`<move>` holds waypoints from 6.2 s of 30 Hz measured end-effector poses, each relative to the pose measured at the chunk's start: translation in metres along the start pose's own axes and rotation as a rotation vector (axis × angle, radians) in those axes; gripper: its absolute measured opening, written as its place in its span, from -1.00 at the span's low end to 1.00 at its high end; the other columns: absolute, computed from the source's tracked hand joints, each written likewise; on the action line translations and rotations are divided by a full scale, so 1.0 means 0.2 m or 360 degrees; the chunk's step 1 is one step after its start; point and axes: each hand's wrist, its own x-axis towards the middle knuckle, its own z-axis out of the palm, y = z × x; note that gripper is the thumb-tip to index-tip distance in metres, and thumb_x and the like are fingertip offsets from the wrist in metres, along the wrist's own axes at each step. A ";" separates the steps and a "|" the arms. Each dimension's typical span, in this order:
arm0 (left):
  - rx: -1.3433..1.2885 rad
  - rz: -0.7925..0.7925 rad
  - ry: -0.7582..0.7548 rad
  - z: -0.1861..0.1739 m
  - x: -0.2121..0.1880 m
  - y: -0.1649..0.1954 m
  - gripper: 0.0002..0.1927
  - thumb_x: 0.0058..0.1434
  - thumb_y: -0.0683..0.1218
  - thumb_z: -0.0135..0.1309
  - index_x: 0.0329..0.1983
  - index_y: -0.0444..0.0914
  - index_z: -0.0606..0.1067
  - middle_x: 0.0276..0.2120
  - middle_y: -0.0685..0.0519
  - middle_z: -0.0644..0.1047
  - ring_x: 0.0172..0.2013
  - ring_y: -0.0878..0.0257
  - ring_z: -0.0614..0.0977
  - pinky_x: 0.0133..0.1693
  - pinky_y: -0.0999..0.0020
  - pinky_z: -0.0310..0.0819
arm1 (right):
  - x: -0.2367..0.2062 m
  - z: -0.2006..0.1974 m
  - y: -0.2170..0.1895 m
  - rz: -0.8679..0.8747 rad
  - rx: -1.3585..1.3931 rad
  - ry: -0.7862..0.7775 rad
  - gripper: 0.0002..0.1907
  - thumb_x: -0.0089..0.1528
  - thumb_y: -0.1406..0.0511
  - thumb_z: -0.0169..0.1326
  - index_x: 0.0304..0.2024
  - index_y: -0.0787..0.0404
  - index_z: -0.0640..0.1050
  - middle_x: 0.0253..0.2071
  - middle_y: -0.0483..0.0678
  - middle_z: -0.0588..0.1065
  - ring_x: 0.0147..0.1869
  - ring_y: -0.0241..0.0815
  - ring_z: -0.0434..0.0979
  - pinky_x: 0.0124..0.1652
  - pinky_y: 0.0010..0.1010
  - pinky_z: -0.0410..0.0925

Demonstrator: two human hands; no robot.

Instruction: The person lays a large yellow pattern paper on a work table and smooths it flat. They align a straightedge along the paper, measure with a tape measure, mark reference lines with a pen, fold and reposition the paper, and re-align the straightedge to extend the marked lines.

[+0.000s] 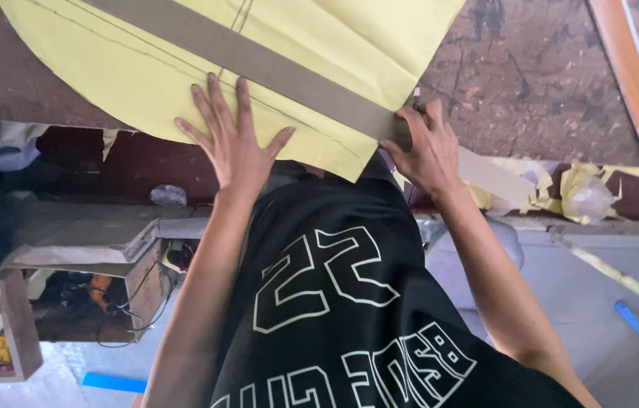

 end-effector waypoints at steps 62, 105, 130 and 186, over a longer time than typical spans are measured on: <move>0.0034 0.0314 -0.0018 -0.24 0.24 0.27 -0.14 0.27 0.20 0.30 0.58 0.20 0.17 0.54 0.12 -0.08 0.43 -0.39 -0.21 0.09 -0.92 -0.23 | 0.01 -0.21 0.07 0.0246 0.0339 0.0216 -0.72 0.39 0.40 0.23 0.13 0.11 0.56 0.01 0.06 0.38 -0.04 0.01 0.48 0.08 -0.16 0.42; -0.0987 -0.0308 0.0930 -0.16 -0.15 -0.06 -0.23 0.41 -0.09 0.25 0.58 -0.12 0.12 0.52 -0.31 0.01 0.52 -0.25 0.02 0.46 -0.25 -0.07 | -0.01 -0.16 -0.02 0.0201 0.0002 -0.0198 -0.34 0.01 0.17 0.41 0.03 0.32 0.41 0.04 0.27 0.35 0.09 0.31 0.38 -0.07 0.07 0.30; -0.1164 -0.1799 0.1142 -0.15 -0.05 -0.51 0.05 -0.04 0.04 0.50 0.41 -0.27 0.16 0.14 -0.22 0.30 0.04 -0.15 0.46 -0.04 -0.04 0.42 | -0.11 -0.47 0.85 0.0423 0.0744 0.0776 -0.69 0.49 0.27 0.21 -0.22 0.42 0.54 -0.34 -0.08 0.50 -0.27 -0.33 0.40 -0.17 -0.43 0.30; -0.0891 -0.0487 0.1218 -1.08 0.04 -2.40 -0.60 0.41 -0.11 0.34 0.22 -0.22 0.46 0.07 -0.13 0.62 0.01 0.02 0.72 0.04 0.14 0.66 | 0.86 0.26 -1.21 0.0621 0.2052 -0.0631 -0.75 0.49 0.30 -0.07 -0.12 0.39 0.50 -0.30 -0.02 0.48 -0.20 -0.23 0.50 -0.10 -0.40 0.37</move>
